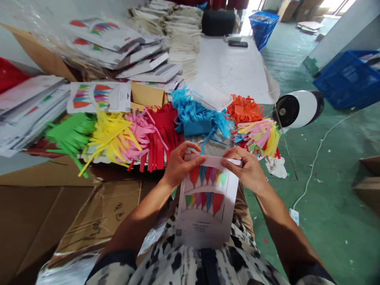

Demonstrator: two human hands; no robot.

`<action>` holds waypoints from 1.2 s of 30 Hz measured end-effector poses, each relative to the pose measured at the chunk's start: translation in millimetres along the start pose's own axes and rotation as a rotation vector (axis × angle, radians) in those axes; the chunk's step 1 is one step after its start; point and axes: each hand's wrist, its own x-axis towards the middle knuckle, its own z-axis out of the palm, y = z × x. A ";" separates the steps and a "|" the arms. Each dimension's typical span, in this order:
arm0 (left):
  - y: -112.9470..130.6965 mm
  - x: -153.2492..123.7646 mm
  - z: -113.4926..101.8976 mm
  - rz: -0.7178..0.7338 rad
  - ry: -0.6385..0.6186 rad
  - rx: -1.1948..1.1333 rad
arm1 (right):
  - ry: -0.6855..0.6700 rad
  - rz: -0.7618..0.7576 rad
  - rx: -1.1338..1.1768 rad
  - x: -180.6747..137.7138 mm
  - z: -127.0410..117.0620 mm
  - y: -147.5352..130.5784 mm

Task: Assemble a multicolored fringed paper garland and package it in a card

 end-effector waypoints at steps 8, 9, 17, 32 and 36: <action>-14.5 25.0 -18.6 0.108 -0.089 0.270 | 0.089 0.045 -0.009 25.8 0.3 40.9; -14.0 27.8 -18.0 0.224 -0.063 0.459 | 0.097 0.039 -0.085 28.7 2.6 45.7; -28.1 53.3 -9.7 0.682 -0.347 0.919 | 0.010 -0.326 -0.559 30.2 6.8 48.6; -37.9 80.5 6.6 0.748 -0.159 1.222 | 0.004 -0.363 -0.518 63.2 -4.5 65.2; -38.6 81.5 12.7 0.728 -0.149 1.232 | 0.020 -0.352 -0.605 70.0 -2.4 64.9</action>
